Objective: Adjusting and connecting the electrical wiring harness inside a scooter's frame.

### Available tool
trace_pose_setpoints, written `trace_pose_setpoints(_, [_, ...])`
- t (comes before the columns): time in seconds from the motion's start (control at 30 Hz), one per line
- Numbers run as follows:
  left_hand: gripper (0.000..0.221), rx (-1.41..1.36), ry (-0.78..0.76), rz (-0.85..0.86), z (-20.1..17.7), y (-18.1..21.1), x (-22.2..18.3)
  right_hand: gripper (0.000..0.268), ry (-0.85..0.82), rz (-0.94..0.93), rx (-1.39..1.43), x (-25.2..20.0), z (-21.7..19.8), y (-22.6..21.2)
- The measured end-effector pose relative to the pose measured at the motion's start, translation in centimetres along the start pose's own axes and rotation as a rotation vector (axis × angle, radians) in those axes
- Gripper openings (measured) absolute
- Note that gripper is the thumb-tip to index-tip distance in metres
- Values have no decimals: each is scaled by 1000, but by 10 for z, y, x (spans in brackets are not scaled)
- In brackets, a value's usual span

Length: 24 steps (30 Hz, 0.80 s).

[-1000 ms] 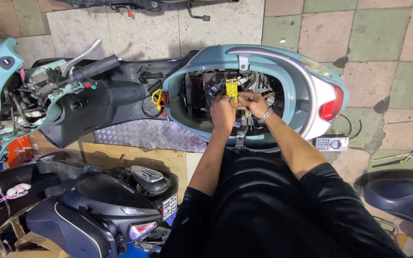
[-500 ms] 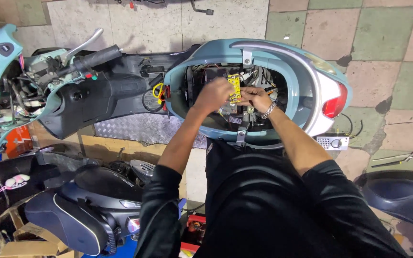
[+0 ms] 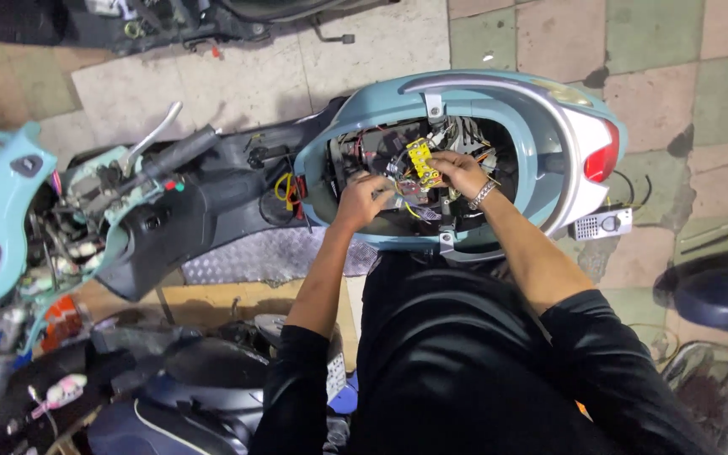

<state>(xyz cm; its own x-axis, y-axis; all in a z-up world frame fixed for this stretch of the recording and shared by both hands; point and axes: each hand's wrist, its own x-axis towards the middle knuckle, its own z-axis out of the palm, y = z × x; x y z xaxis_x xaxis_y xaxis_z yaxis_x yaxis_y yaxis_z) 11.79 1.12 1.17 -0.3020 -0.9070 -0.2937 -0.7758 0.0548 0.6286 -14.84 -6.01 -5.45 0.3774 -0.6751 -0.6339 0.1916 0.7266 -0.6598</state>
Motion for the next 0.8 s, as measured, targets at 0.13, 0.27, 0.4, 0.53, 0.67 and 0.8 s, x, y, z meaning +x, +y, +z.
trace_pose_setpoints(0.13, [21,-342,-84,-203,-15,18,3,29,54,-151,-412,-20,18,-22])
trace_pose_setpoints(0.27, [39,-103,-200,-48,-42,40,5,31,89,-169,-457,-33,28,-34])
trace_pose_setpoints(0.4, [13,-350,-3,83,-17,23,13,31,105,-191,-465,-28,27,-26])
trace_pose_setpoints(0.53, [16,-516,143,23,1,7,32,27,119,-197,-476,-34,34,-29])
trace_pose_setpoints(0.67, [18,-516,187,40,16,1,44,27,132,-214,-444,-33,33,-28])
trace_pose_setpoints(0.8, [20,-552,181,-163,9,18,47,34,132,-209,-399,-32,32,-26])
